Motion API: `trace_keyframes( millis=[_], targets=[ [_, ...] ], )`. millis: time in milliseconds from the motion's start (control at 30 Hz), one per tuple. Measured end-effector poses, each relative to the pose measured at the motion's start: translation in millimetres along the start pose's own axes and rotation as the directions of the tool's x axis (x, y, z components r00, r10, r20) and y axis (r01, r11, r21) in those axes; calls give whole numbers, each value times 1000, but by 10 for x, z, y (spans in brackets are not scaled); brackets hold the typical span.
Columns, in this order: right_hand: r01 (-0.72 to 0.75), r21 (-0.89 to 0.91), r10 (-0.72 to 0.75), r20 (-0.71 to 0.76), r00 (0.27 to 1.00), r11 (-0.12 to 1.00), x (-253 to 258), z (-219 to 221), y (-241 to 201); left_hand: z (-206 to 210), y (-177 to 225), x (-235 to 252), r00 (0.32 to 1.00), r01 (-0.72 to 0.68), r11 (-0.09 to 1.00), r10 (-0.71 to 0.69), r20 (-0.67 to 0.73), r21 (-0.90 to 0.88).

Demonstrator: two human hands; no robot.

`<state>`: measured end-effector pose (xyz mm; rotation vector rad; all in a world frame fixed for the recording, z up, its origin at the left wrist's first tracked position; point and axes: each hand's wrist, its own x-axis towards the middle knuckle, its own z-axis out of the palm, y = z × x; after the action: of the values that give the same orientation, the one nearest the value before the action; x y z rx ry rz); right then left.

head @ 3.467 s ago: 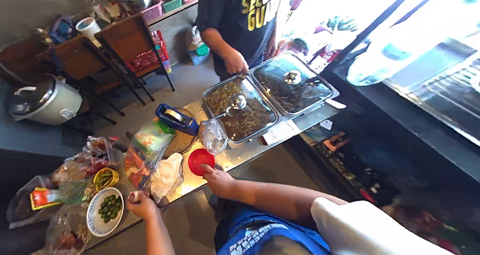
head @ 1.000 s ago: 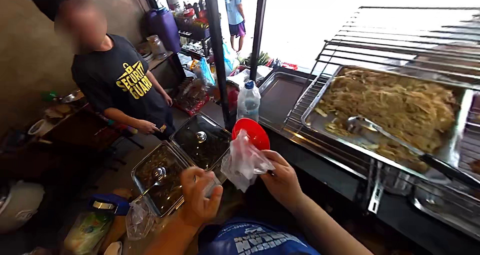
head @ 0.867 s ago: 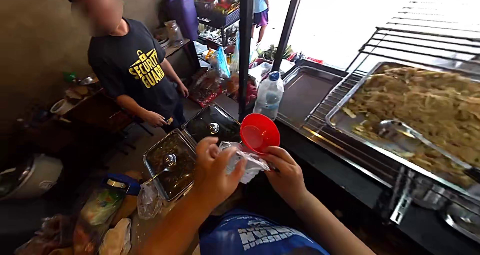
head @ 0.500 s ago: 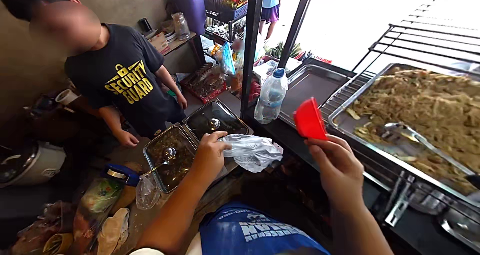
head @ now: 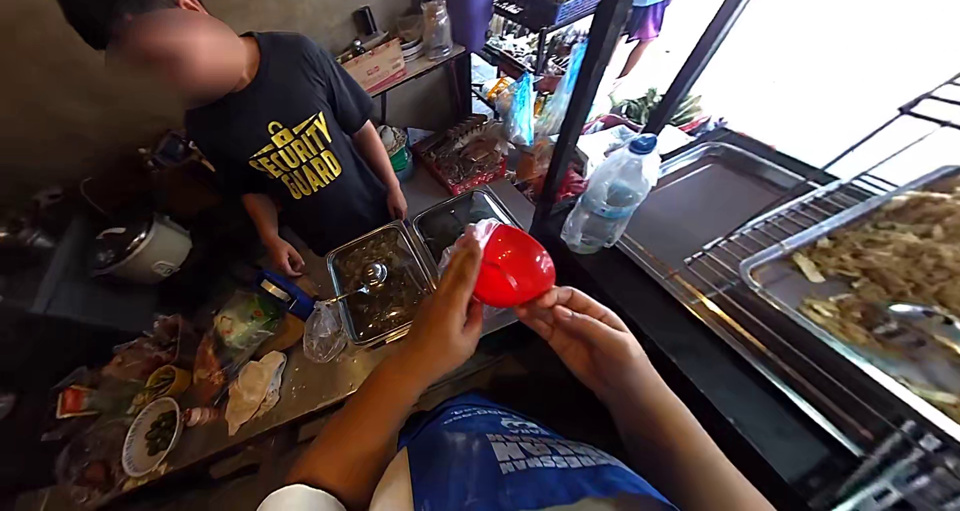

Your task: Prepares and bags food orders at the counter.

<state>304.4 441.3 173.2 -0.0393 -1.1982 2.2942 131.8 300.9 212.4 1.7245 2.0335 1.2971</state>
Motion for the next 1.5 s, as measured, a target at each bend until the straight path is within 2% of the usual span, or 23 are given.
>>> trace_keyframes(
  millis=[100,200,233,300,367,400,467,533,567,600,633,667,700,733,800,900,1033,1100,1167,1267,1333,1433,1500],
  targets=[
    [-90,-9,91,73,993,996,125,146,160,56,39,-256,989,-146,968,143,30,203],
    [-95,-58,101,125,987,994,255,314,356,156,-100,-567,970,-149,940,200,-139,308],
    [-75,-127,91,133,987,989,291,355,407,183,-174,-683,961,-77,954,148,-232,289],
    [-25,-385,73,112,991,923,329,424,489,198,-314,-917,922,141,983,-87,-378,117],
    [45,-657,41,115,993,752,348,538,545,201,-420,-1132,839,305,951,-295,-457,-53],
    [92,-740,27,147,989,666,356,602,569,228,-457,-1248,807,312,950,-279,-520,-26],
    [163,-828,45,221,974,537,375,722,605,267,-487,-1435,781,152,957,36,-623,246],
    [213,-859,97,288,953,465,436,835,641,112,-420,-1370,776,-125,867,388,-496,483],
    [240,-868,110,316,942,434,456,889,678,20,-361,-1297,801,-214,843,441,-406,494],
    [275,-872,111,346,932,406,468,936,715,-40,-320,-1223,852,-202,872,381,-359,445],
    [308,-873,104,370,923,378,480,980,746,-85,-304,-1143,909,-88,932,220,-355,353],
    [333,-877,104,388,916,346,486,1020,761,-125,-313,-1056,930,79,971,10,-367,225],
    [345,-885,122,398,909,314,488,1058,756,-160,-366,-979,908,228,970,-182,-376,79],
    [357,-890,144,407,902,283,494,1088,747,-194,-441,-915,874,301,951,-305,-378,-71],
    [384,-891,179,430,885,242,502,1131,766,-274,-542,-840,855,255,919,-359,-374,-299],
    [382,-893,255,437,863,240,499,1195,799,-343,-593,-852,820,153,832,-408,-401,-533],
    [385,-899,352,436,828,208,600,1262,803,-364,-671,-894,749,44,518,-582,-315,-854],
    [414,-891,392,454,800,187,641,1269,855,-377,-717,-894,721,13,471,-615,-318,-882],
    [495,-857,334,512,792,141,655,1276,952,-405,-757,-890,685,26,480,-647,-334,-877],
    [601,-798,1,601,799,43,661,1276,1132,-434,-786,-926,604,-8,442,-712,-357,-897],
    [550,-835,-145,545,826,-6,717,1303,1209,-454,-805,-963,561,-57,431,-732,-385,-901],
    [431,-898,40,436,899,91,847,1337,1250,-443,-854,-1066,512,-53,526,-716,-475,-849],
    [460,-870,130,484,865,177,862,1380,1288,-426,-972,-1168,471,20,654,-674,-570,-756]
  ],
)
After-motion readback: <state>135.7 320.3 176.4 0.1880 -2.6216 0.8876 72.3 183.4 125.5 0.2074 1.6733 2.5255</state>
